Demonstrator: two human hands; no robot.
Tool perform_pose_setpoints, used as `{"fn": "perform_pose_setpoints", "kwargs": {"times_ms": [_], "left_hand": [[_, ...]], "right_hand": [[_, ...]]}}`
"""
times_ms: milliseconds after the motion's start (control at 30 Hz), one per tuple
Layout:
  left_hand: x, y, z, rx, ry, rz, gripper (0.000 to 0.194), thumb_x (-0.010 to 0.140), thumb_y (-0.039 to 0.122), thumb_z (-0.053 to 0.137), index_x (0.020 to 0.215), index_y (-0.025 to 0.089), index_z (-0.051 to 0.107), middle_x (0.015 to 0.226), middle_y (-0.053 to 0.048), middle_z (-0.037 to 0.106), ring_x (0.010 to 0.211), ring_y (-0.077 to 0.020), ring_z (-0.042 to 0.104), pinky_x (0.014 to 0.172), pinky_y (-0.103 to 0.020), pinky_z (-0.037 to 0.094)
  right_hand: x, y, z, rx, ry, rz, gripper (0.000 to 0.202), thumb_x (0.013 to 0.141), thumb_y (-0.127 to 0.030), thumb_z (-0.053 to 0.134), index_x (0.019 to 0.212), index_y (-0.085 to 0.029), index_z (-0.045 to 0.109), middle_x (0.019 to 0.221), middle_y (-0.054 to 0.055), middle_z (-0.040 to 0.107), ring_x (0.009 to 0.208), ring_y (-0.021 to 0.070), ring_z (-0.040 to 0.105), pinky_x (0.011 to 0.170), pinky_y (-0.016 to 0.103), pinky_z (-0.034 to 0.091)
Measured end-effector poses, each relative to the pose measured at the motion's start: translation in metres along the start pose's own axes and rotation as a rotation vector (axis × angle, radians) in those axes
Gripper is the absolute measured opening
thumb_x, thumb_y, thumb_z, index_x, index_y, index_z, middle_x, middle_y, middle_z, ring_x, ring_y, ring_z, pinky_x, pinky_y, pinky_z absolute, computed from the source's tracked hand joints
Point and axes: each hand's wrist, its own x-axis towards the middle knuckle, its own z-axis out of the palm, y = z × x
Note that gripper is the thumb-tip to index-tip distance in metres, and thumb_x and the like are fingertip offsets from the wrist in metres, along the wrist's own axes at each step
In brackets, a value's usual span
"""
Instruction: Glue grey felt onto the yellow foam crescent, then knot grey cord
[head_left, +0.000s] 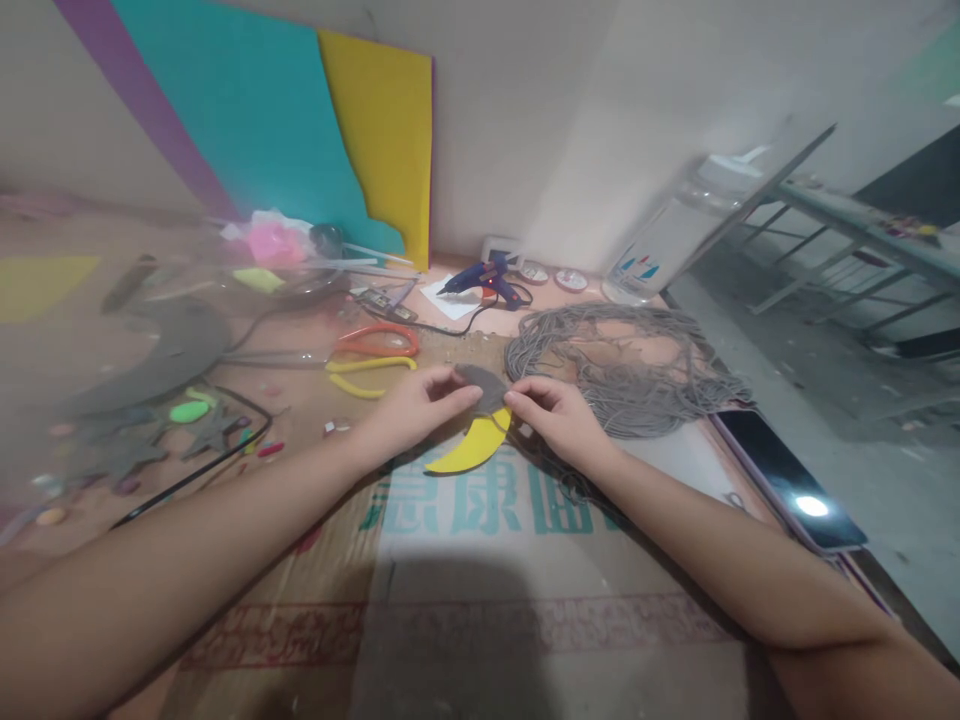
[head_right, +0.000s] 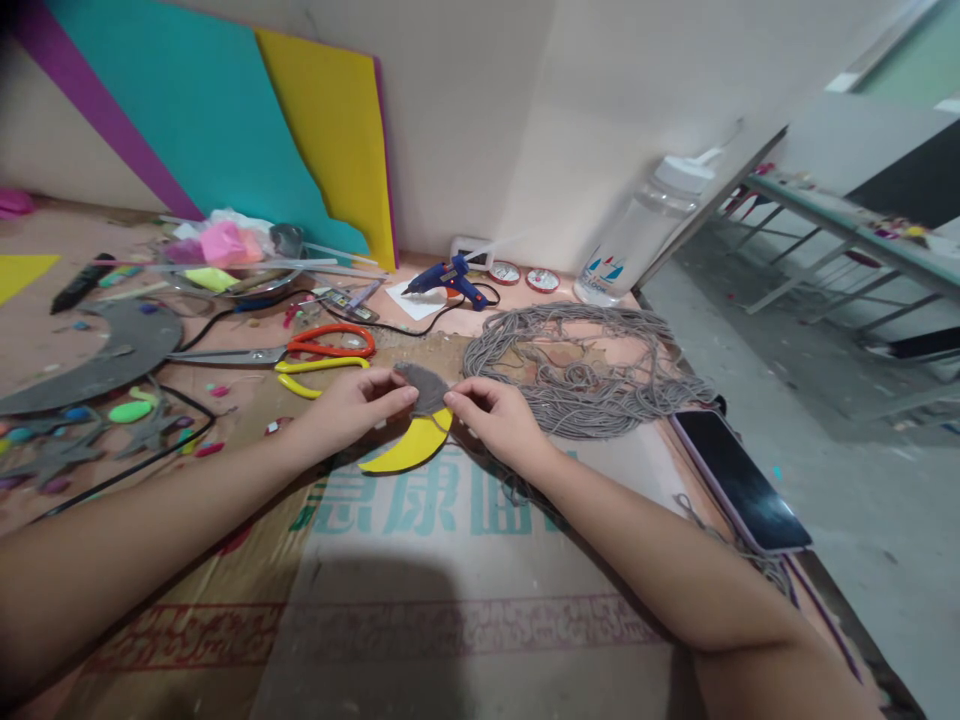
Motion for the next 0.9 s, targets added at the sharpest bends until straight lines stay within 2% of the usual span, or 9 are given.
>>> {"fn": "perform_pose_setpoints", "kwargs": {"times_ms": [133, 300, 433, 533, 667, 900], "left_hand": [[0.0001, -0.0042, -0.0006, 0.042, 0.009, 0.022, 0.034, 0.081, 0.048, 0.065, 0.085, 0.015, 0.068, 0.064, -0.001, 0.061, 0.052, -0.0117, 0.049, 0.047, -0.021, 0.035], [-0.0014, -0.0052, 0.0005, 0.116, 0.033, 0.032, 0.029, 0.082, 0.045, 0.064, 0.079, 0.016, 0.066, 0.059, 0.001, 0.059, 0.051, -0.0128, 0.050, 0.048, -0.022, 0.036], [-0.0001, -0.0050, -0.0008, 0.086, 0.001, 0.067, 0.033, 0.085, 0.048, 0.061, 0.076, 0.016, 0.066, 0.062, 0.000, 0.061, 0.055, -0.0128, 0.051, 0.052, -0.022, 0.038], [0.0013, -0.0051, -0.0024, 0.028, 0.019, 0.096, 0.035, 0.087, 0.049, 0.058, 0.074, 0.016, 0.065, 0.065, 0.000, 0.062, 0.058, -0.0124, 0.052, 0.056, -0.022, 0.040], [0.0018, -0.0060, -0.0026, 0.051, 0.005, 0.045, 0.031, 0.082, 0.047, 0.065, 0.083, 0.017, 0.063, 0.063, 0.002, 0.060, 0.054, -0.0110, 0.049, 0.052, -0.021, 0.037], [0.0009, -0.0051, -0.0031, 0.081, -0.010, 0.022, 0.036, 0.083, 0.052, 0.059, 0.074, 0.016, 0.059, 0.061, 0.002, 0.059, 0.052, -0.0109, 0.049, 0.051, -0.022, 0.037]], "right_hand": [[-0.0016, -0.0020, 0.0007, -0.111, 0.006, -0.076, 0.027, 0.081, -0.043, 0.063, 0.073, -0.017, 0.063, 0.062, -0.001, 0.057, 0.055, 0.0102, 0.049, 0.053, 0.022, 0.040], [-0.0040, -0.0044, 0.0023, -0.255, 0.009, -0.148, 0.024, 0.084, -0.038, 0.060, 0.072, -0.018, 0.061, 0.063, -0.001, 0.056, 0.054, 0.0101, 0.048, 0.052, 0.022, 0.039], [-0.0035, -0.0034, 0.0018, -0.235, -0.015, -0.118, 0.028, 0.087, -0.042, 0.057, 0.072, -0.018, 0.059, 0.057, -0.002, 0.052, 0.049, 0.0097, 0.045, 0.048, 0.022, 0.036], [-0.0028, -0.0017, 0.0004, -0.211, -0.012, -0.098, 0.028, 0.087, -0.042, 0.056, 0.074, -0.018, 0.059, 0.055, -0.003, 0.051, 0.048, 0.0101, 0.045, 0.048, 0.022, 0.035], [-0.0027, -0.0008, -0.0009, -0.252, 0.002, -0.128, 0.027, 0.088, -0.041, 0.056, 0.073, -0.018, 0.060, 0.056, -0.003, 0.051, 0.050, 0.0104, 0.045, 0.051, 0.022, 0.035], [-0.0023, -0.0023, 0.0007, -0.306, -0.009, -0.169, 0.029, 0.090, -0.040, 0.054, 0.074, -0.017, 0.060, 0.057, -0.003, 0.052, 0.053, 0.0100, 0.046, 0.054, 0.021, 0.036]]}}
